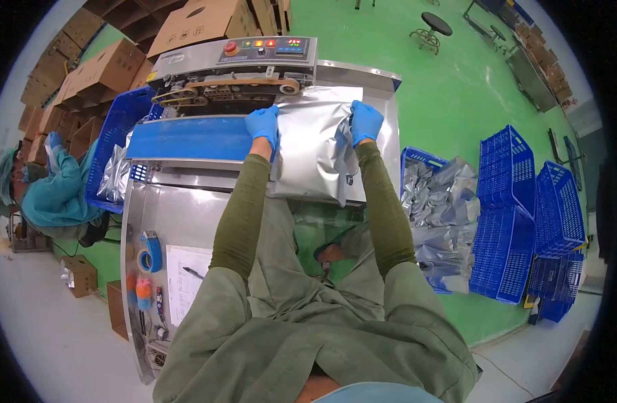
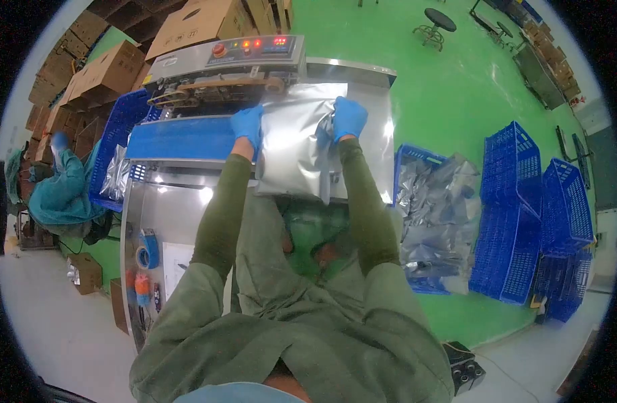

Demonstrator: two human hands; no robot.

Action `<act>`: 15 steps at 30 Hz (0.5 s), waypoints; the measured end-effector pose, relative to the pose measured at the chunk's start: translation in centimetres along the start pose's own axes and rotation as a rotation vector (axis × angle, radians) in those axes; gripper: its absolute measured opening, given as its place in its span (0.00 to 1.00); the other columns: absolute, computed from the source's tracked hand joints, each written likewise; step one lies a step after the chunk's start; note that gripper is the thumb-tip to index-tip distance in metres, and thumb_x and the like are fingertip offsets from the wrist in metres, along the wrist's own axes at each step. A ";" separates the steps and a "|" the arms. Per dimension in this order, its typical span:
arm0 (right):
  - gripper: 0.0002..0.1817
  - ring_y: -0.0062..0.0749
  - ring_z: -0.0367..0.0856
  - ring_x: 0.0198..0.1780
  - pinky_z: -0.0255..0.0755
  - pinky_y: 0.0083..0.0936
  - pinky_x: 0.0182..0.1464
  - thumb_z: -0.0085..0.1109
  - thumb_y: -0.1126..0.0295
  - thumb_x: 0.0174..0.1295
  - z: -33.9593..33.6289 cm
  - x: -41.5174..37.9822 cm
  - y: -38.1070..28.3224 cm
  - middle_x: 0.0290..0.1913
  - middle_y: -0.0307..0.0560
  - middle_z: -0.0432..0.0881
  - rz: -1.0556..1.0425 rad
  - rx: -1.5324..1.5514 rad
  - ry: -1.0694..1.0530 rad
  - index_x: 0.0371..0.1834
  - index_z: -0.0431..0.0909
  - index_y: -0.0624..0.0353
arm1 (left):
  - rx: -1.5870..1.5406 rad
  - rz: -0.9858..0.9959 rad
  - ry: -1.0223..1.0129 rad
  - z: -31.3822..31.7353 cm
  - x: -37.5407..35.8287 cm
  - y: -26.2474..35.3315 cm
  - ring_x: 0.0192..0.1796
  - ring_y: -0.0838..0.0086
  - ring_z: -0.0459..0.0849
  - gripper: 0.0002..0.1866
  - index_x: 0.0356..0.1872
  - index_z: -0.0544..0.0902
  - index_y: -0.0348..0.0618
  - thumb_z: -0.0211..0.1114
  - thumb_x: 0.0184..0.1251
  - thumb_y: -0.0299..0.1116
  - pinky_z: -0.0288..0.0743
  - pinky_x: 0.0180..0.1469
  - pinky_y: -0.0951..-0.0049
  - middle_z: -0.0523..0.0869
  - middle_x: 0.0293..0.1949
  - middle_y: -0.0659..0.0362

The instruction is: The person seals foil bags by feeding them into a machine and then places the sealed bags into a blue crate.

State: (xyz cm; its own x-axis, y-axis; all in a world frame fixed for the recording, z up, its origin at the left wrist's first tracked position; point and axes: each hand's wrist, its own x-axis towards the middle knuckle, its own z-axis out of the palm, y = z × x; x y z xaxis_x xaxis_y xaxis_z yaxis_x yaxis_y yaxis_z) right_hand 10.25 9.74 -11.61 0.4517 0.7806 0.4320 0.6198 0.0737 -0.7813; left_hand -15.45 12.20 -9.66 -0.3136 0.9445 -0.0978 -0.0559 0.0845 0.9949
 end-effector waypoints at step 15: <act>0.17 0.43 0.81 0.29 0.73 0.34 0.32 0.60 0.54 0.56 -3.4 -5.1 -5.6 0.27 0.57 0.81 0.179 0.139 -0.101 0.25 0.82 0.59 | 0.386 0.252 -0.257 -15.2 2.6 3.4 0.44 0.65 0.81 0.22 0.50 0.80 0.35 0.57 0.68 0.45 0.76 0.46 0.65 0.83 0.45 0.52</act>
State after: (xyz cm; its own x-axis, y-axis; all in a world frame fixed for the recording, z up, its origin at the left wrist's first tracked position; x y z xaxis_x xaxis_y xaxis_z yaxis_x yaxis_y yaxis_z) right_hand 6.63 3.28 -7.90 0.4756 0.8463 0.2398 0.4388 0.0080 -0.8986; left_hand -30.83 10.13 -6.93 -0.0274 0.9939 0.1071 0.3596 -0.0902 0.9287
